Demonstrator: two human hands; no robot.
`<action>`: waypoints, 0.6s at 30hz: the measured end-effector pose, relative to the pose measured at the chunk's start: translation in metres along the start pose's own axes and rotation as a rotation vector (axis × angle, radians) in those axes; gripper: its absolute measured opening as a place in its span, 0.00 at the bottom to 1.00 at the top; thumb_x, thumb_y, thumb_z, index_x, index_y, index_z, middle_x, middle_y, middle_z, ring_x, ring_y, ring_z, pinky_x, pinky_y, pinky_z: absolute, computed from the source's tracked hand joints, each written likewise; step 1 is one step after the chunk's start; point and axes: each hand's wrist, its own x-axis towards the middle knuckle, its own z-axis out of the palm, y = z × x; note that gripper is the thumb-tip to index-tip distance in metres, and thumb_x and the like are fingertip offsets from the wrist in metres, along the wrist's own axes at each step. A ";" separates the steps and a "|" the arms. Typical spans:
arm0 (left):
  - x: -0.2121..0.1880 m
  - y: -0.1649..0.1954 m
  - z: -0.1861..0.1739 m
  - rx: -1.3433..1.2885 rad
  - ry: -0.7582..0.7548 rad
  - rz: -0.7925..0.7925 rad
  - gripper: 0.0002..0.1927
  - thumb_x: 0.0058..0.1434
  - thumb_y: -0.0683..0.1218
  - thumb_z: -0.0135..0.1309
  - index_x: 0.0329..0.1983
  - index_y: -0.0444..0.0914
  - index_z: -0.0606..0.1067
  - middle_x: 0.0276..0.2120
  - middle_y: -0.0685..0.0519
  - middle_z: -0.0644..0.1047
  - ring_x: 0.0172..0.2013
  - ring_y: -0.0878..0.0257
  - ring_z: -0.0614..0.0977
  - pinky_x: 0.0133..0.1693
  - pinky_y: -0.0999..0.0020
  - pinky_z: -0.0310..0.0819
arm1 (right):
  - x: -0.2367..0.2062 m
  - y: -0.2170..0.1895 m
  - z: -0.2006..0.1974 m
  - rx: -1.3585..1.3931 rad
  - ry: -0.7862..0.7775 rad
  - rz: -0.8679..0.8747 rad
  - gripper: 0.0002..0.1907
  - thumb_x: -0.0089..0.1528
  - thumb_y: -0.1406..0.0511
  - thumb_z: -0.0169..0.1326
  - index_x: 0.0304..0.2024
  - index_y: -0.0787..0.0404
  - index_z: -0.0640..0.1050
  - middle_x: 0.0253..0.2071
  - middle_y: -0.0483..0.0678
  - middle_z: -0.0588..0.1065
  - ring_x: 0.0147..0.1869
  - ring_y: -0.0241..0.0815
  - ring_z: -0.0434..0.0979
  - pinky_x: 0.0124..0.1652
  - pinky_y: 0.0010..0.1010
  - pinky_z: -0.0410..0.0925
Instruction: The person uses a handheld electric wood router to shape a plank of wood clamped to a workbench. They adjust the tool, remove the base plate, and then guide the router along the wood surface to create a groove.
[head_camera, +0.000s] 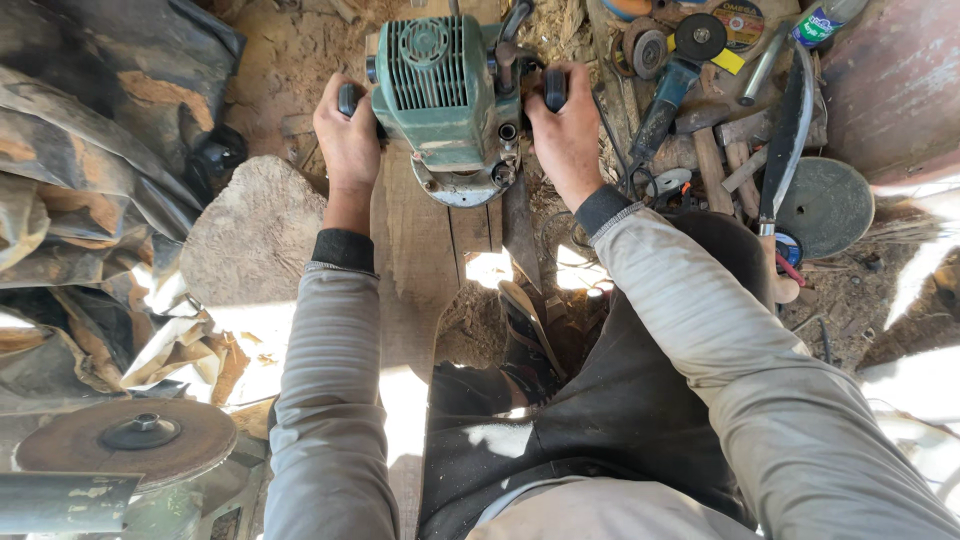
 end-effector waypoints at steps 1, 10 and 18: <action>0.000 0.001 0.000 -0.018 -0.016 -0.011 0.05 0.62 0.39 0.51 0.33 0.34 0.68 0.26 0.55 0.67 0.30 0.68 0.66 0.32 0.68 0.65 | 0.000 -0.004 -0.003 0.069 -0.036 0.178 0.08 0.67 0.69 0.50 0.47 0.63 0.67 0.37 0.48 0.73 0.29 0.35 0.80 0.20 0.28 0.74; -0.006 0.060 0.014 0.085 -0.111 -0.606 0.06 0.68 0.47 0.50 0.39 0.39 0.73 0.23 0.56 0.74 0.17 0.64 0.74 0.16 0.68 0.62 | 0.000 -0.016 -0.022 -0.076 0.014 0.221 0.17 0.60 0.67 0.54 0.51 0.64 0.73 0.38 0.52 0.79 0.33 0.44 0.81 0.33 0.35 0.74; -0.050 0.096 -0.002 -0.616 -0.152 -0.465 0.12 0.69 0.40 0.51 0.55 0.39 0.72 0.48 0.51 0.79 0.45 0.63 0.83 0.46 0.67 0.83 | -0.025 -0.040 -0.041 -0.187 0.178 -0.358 0.28 0.56 0.72 0.60 0.60 0.69 0.70 0.53 0.63 0.76 0.54 0.59 0.81 0.55 0.41 0.73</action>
